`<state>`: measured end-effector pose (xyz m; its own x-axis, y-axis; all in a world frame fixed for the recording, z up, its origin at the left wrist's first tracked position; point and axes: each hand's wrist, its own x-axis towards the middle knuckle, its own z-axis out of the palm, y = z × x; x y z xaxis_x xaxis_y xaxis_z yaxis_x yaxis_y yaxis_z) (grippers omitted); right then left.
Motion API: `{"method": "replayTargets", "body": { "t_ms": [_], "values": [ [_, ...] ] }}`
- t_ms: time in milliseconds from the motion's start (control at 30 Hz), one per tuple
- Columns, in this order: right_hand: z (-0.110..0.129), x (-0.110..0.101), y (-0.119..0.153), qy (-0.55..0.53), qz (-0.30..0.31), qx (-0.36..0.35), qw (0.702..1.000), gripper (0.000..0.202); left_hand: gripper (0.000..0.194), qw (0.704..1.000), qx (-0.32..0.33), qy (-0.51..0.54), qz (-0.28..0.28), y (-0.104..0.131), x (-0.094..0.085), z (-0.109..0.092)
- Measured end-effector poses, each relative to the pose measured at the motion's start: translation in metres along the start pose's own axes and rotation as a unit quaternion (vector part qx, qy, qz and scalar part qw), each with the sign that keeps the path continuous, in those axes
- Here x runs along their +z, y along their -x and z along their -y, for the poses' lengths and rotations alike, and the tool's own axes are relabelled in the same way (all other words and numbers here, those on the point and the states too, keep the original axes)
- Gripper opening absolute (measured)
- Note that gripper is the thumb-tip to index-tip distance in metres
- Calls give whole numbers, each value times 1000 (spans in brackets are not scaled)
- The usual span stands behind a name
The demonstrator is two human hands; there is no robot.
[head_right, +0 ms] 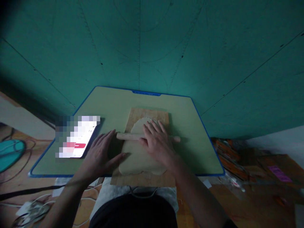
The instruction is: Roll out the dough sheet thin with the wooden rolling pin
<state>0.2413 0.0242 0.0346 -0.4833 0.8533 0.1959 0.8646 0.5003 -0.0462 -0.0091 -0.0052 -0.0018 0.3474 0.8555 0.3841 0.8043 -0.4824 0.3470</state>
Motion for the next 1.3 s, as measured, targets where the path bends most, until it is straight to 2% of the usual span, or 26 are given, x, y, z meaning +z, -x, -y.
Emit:
{"method": "replayTargets", "body": {
  "t_ms": [133,333,433,533,700,800,900,1133,1200,1300],
  "values": [
    [2,-3,2,-17,4,-8,1000,50,75,1000,-4,3,-4,0,0,0],
    [34,-7,56,-45,-10,-4,999,61,51,999,4,34,8,-3,-5,-3],
    [42,-5,68,-43,-21,3,999,66,43,999,6,42,19,-5,-8,-3],
    [37,-2,59,-36,-15,1,999,67,44,999,4,34,24,-6,-8,-2],
    [20,-3,23,-19,18,9,1000,71,49,999,1,27,27,-4,-5,1],
    [15,-4,12,-8,10,9,1000,70,53,1000,13,16,14,-3,-5,2],
    [18,-3,16,-14,-2,14,1000,68,52,1000,16,13,13,-2,-5,2],
    [38,-2,56,-36,-25,3,999,72,41,999,19,19,18,-4,-7,0],
    [39,-1,58,-40,-27,6,999,73,39,999,22,17,16,-4,-7,1],
    [32,0,46,-43,-18,10,999,72,38,999,25,14,14,-4,-7,2]
  ]
}}
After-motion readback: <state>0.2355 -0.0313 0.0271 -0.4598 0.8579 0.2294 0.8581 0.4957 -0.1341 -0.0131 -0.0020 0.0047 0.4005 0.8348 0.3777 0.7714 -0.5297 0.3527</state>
